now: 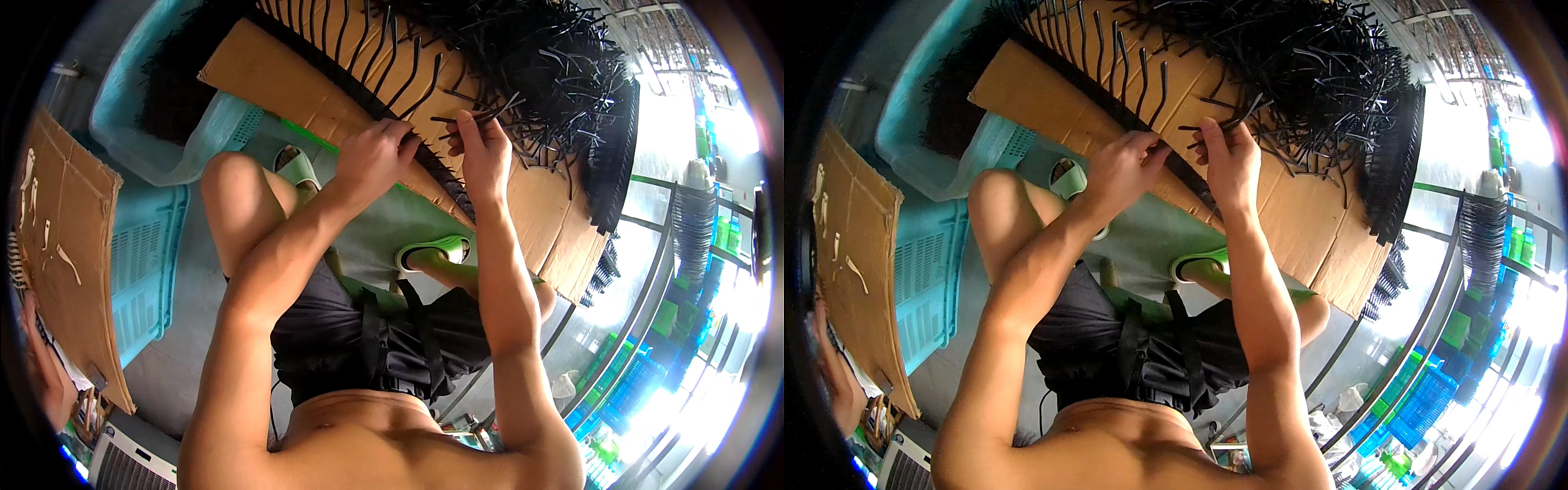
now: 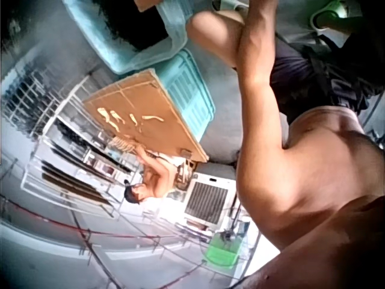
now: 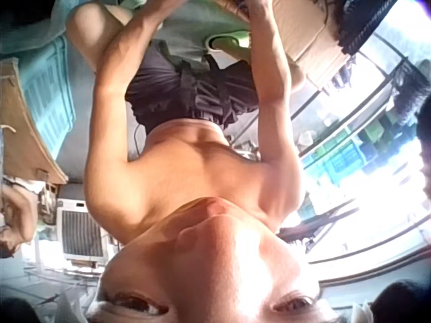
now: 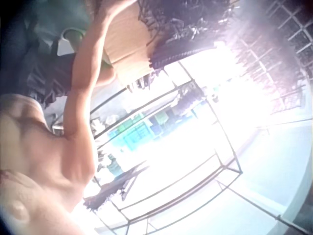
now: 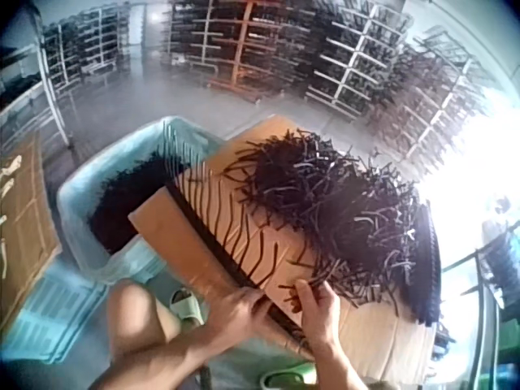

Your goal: The person inserts black plastic hooks into slots on a long black plastic bar, repeating the process to assemble multiple hangers. The person works by hand, placing each hook into the bar and arranging the finished units on a cardboard surface.

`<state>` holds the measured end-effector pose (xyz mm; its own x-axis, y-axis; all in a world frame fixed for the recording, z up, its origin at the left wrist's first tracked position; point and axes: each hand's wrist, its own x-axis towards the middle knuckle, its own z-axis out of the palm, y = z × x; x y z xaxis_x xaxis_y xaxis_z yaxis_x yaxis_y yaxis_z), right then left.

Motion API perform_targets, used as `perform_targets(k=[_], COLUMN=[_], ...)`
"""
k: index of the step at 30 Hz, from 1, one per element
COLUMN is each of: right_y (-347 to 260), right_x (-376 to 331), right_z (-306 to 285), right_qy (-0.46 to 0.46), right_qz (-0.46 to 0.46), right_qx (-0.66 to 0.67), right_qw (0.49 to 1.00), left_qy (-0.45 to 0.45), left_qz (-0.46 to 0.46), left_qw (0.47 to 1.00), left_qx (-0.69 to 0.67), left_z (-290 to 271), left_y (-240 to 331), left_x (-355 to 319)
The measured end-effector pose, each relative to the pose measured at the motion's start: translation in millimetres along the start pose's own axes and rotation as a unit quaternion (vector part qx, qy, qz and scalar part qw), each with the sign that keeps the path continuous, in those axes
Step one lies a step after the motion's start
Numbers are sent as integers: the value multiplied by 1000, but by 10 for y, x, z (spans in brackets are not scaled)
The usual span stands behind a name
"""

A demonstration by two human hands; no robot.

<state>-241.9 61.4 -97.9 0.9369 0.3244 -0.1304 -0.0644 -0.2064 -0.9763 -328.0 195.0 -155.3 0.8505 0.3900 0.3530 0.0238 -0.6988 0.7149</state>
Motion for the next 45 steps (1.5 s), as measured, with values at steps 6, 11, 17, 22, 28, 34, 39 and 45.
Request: perform_targets(k=[6, 11, 17, 22, 28, 34, 39, 45], right_y=[83, 30, -28, 40, -26, -51, -41, -167], right_x=[4, -33, 53, 5, -32, -45, -82, -13], right_z=[11, 49, 28, 75, 135, 141, 198, 141], right_qy=[-31, -8, 76, -18, -5, -9, -1, -128], right_qz=[-29, -22, 42, -34, 17, 2, -30, -202], right_qx=[7, -11, 27, 79, 86, 95, -15, -288], right_qw=[999, 1000, 996, 996, 996, 995, 999, 927], left_qy=[3, -2, 17, 26, 17, 17, 23, 3], left_qz=[39, 56, 55, 72, 66, 69, 63, 43], left_qw=[999, 998, 998, 997, 998, 997, 998, 999], left_qx=[18, 17, 1, 21, 16, 22, 13, 21], left_z=[19, 10, 23, 21, 29, 25, 25, 18], left_y=[-42, -39, -31, -28, -44, -43, -39, -65], left_x=[30, 54, 72, 61, 65, 67, 52, 12])
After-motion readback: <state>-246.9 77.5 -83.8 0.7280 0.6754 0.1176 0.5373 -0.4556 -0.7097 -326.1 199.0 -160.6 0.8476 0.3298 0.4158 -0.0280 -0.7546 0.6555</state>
